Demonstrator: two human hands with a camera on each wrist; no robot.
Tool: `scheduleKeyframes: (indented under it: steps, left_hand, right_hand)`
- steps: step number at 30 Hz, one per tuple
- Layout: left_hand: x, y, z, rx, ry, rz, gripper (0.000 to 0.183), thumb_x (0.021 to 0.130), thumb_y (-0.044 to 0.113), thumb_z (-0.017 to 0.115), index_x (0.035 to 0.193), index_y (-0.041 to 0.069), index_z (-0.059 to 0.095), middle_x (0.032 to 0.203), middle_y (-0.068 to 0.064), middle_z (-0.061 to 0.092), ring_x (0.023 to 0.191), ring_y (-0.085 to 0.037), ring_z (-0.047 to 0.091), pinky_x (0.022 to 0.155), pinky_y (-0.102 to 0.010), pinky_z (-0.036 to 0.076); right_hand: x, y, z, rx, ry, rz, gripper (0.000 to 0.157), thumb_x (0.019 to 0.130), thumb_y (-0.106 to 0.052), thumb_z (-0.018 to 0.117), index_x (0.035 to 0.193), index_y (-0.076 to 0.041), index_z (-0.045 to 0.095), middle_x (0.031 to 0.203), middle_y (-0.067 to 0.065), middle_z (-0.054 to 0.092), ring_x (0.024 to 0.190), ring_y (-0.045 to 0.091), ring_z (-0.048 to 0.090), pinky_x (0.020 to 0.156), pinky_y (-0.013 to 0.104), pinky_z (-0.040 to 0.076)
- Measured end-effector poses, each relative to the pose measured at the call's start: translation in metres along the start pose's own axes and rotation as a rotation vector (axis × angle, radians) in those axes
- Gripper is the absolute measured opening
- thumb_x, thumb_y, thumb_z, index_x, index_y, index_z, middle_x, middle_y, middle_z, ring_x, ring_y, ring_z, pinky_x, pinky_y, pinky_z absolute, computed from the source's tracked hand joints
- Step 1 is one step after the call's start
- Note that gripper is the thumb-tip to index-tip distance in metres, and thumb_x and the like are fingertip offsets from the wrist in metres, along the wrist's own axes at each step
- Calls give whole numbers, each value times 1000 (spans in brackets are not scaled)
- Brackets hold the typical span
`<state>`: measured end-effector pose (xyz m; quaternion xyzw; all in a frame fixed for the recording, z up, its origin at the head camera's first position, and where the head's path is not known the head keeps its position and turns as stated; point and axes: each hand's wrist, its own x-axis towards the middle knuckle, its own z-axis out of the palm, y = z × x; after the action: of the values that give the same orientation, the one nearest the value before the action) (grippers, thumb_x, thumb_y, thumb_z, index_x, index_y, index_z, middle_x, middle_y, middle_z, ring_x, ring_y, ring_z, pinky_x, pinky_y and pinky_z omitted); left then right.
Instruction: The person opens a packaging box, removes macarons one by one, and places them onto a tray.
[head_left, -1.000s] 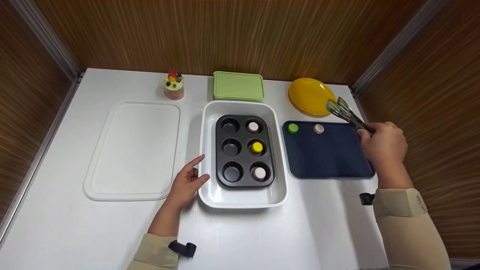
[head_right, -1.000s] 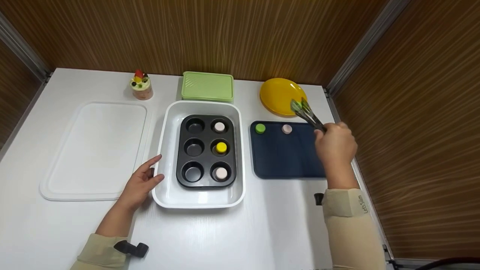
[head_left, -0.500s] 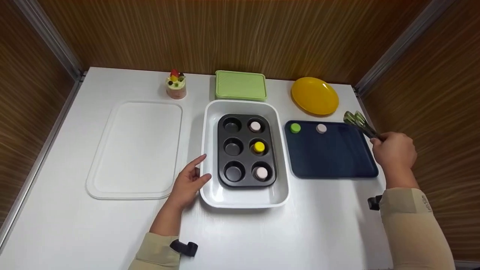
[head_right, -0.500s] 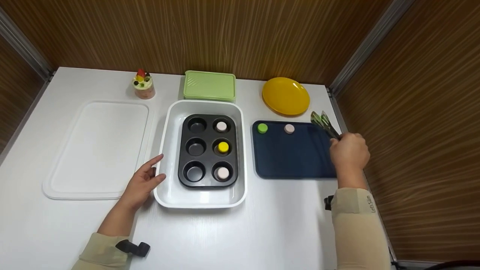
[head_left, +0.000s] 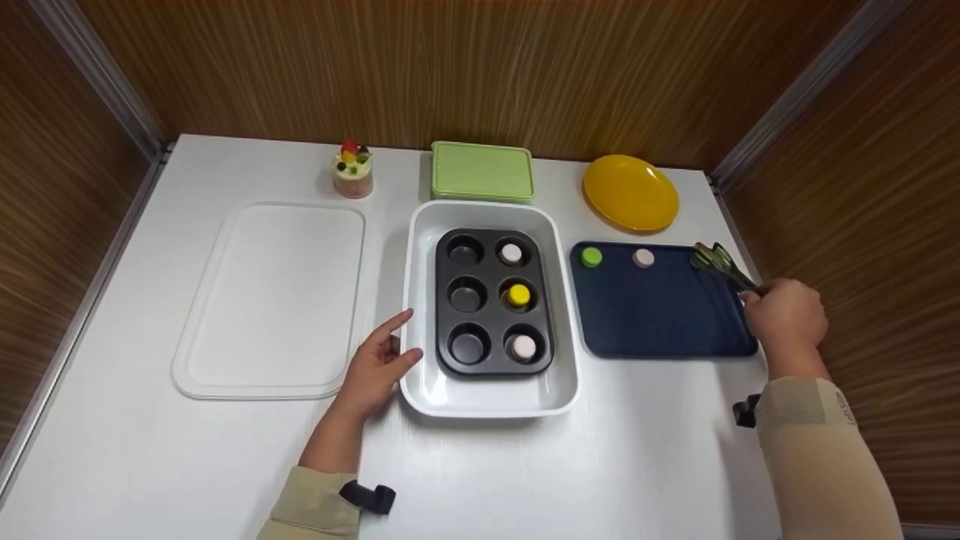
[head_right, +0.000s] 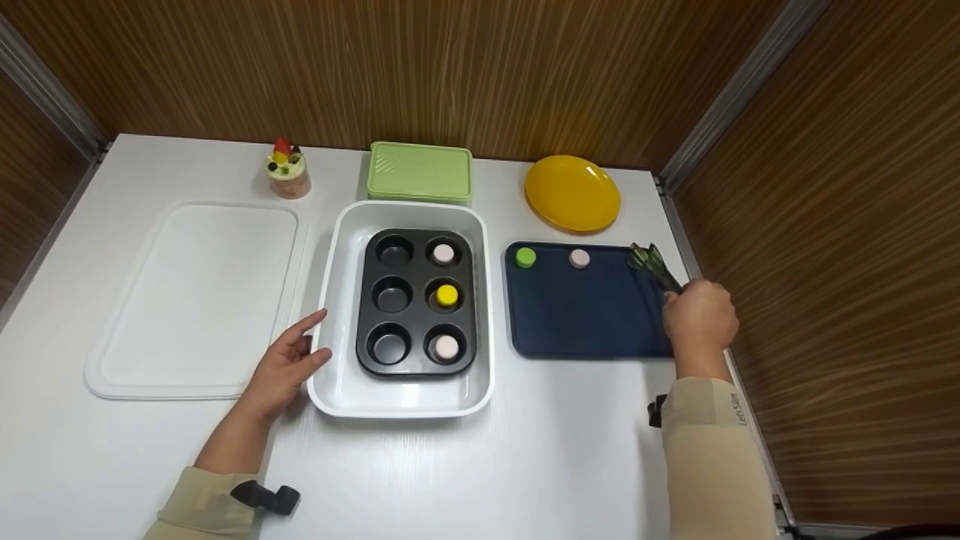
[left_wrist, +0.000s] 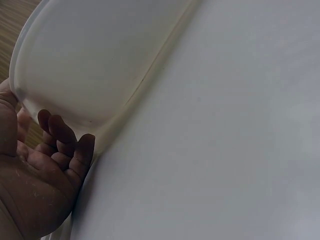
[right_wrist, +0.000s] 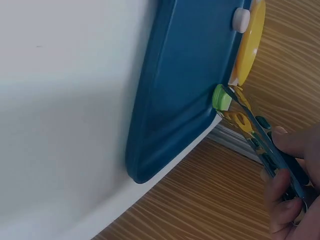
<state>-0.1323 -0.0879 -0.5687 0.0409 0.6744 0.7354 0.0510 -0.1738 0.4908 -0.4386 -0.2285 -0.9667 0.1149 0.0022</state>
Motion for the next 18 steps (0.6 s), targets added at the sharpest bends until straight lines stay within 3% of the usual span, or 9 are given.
scheduleKeyframes:
  steps: [7, 18]
  left_hand:
    - [0, 0, 0, 4, 3, 1, 62, 93, -7, 75, 151, -1, 54, 80, -5, 50, 69, -12, 43, 62, -21, 38]
    - [0, 1, 2, 5, 6, -2, 62, 93, -8, 74, 151, -2, 53, 83, -7, 55, 73, -14, 49, 66, -22, 42]
  right_hand:
    - [-1, 3, 1, 28, 1, 12, 51, 104, -36, 59, 122, 12, 68, 122, 41, 61, 108, 61, 59, 81, 68, 50]
    - [-11, -8, -4, 84, 93, -20, 50, 103, -35, 61, 128, 8, 70, 124, 37, 64, 112, 61, 59, 88, 72, 47]
